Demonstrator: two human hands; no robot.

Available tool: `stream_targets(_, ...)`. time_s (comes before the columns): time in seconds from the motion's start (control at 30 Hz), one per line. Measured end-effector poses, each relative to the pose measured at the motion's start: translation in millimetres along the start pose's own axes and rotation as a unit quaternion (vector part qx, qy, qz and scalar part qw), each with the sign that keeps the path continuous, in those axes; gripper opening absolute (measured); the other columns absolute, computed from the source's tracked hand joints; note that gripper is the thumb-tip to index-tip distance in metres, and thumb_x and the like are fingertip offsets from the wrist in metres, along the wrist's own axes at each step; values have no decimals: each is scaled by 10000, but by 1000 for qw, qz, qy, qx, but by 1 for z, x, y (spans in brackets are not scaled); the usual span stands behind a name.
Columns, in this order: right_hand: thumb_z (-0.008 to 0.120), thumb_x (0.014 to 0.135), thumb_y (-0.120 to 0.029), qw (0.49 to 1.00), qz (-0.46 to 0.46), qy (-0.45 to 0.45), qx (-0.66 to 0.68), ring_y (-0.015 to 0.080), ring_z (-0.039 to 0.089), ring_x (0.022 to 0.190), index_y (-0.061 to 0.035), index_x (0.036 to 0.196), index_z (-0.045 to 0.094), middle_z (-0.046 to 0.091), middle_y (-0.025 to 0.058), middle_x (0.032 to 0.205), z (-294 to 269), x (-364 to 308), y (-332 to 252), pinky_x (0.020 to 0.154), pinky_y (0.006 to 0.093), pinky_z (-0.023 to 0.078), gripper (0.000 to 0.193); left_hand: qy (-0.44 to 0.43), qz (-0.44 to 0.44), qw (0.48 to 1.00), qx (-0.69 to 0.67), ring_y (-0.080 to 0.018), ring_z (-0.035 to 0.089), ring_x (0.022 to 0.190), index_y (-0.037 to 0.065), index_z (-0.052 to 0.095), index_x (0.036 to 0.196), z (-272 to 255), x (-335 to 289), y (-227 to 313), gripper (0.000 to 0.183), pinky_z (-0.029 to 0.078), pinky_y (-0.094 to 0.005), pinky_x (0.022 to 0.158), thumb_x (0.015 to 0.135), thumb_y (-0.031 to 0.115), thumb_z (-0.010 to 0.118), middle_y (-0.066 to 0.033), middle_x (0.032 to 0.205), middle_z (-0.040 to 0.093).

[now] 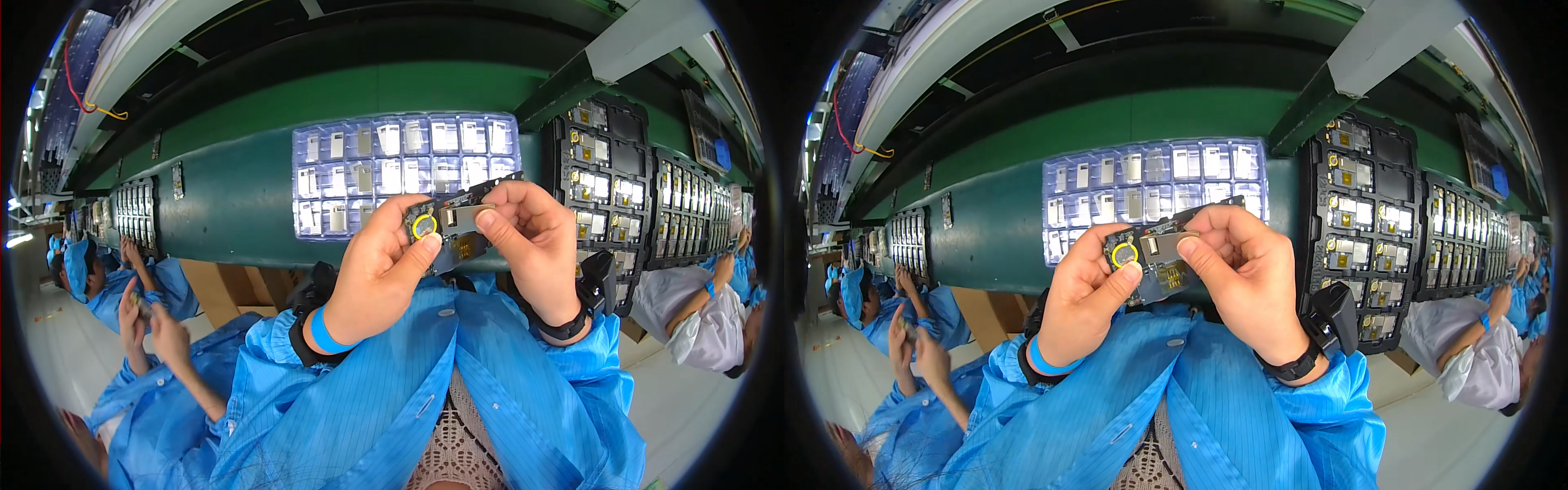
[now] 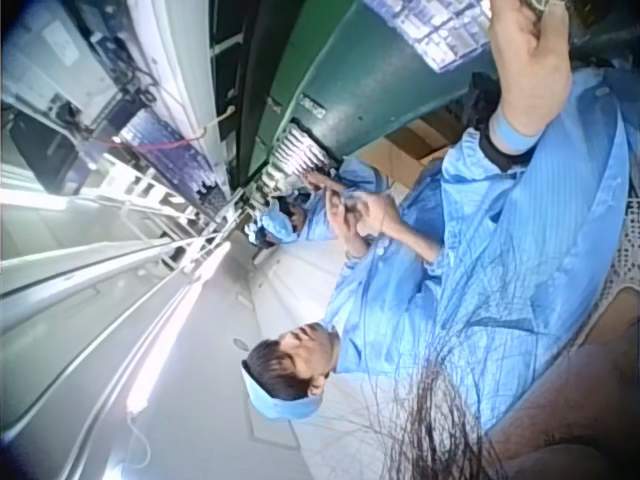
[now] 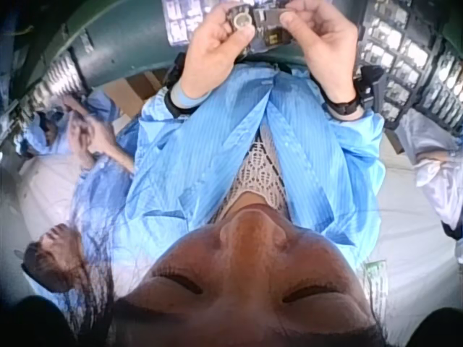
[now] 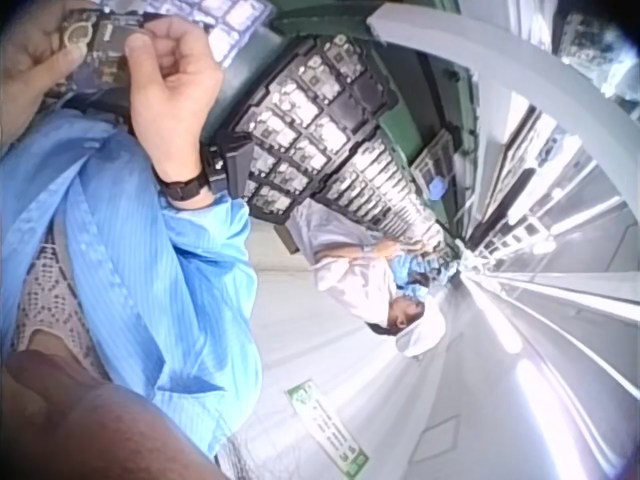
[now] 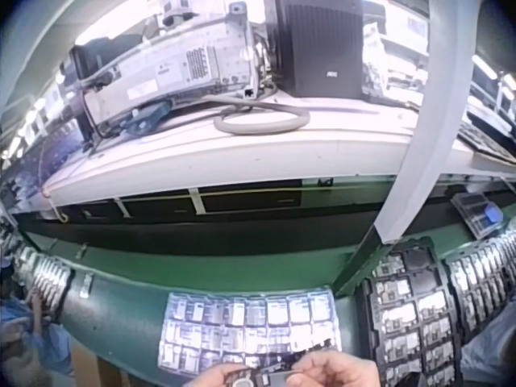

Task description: Assembling and inspecting circuit board components on an industrial assembly line.

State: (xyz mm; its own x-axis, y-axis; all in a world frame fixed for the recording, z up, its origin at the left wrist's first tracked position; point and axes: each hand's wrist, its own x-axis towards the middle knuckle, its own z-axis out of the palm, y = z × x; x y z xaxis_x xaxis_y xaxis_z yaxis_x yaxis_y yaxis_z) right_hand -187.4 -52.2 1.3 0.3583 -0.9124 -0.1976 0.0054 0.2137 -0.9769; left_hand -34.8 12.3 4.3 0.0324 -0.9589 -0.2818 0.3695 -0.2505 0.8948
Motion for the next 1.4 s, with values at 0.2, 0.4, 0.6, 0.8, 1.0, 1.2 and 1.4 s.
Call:
stream_targets(0.2,597,774,6,1000,-5,-1,2,9,500,619,14,866,561,585,0,710,-1,0,2,547,146,406,99,-2,-1,1000,9,-43,485,786,-46,364,1131,1,0,0,287,405,-177,648,854,-20,437,-62,944,526)
stream_targets(0.4,596,775,5,1000,-10,0,15,10,504,621,16,870,558,586,2,709,-2,1,4,549,147,411,103,8,2,1000,-1,-40,483,785,-49,362,1133,4,2,0,290,402,-170,645,854,-22,436,-63,943,524)
stream_targets(0.6,600,773,-5,999,-25,22,-18,8,486,588,17,851,564,583,1,685,-1,2,5,517,156,406,89,6,1,1000,-4,-32,477,759,-46,370,1125,3,4,-2,283,393,-164,618,852,-19,442,-56,928,525)
stream_targets(0.8,633,739,-31,989,-81,59,-105,31,479,524,13,823,575,584,23,632,1,1,4,474,179,394,111,3,7,999,34,-12,450,689,-35,389,1103,2,5,-3,262,358,-153,548,851,-3,454,-31,867,515)
stream_targets(1.0,637,732,-38,981,-104,61,-150,55,484,496,3,807,574,586,47,625,1,-2,0,456,197,392,107,35,48,997,45,-8,435,658,-16,417,1039,7,7,-10,223,351,-153,521,843,25,517,1,787,492)
stream_targets(1.2,640,711,-24,972,-132,65,-181,89,489,469,-11,786,580,561,47,598,0,-4,-5,444,209,390,97,51,57,996,40,-13,422,648,-12,426,999,13,7,-10,186,343,-163,510,843,23,520,3,770,472)
stream_targets(1.4,640,699,-7,957,-178,73,-215,111,515,490,-5,793,598,560,55,641,0,-3,-8,442,223,408,103,44,70,995,55,-19,442,683,-2,416,1001,10,7,-11,186,364,-167,557,842,6,511,-12,803,503)
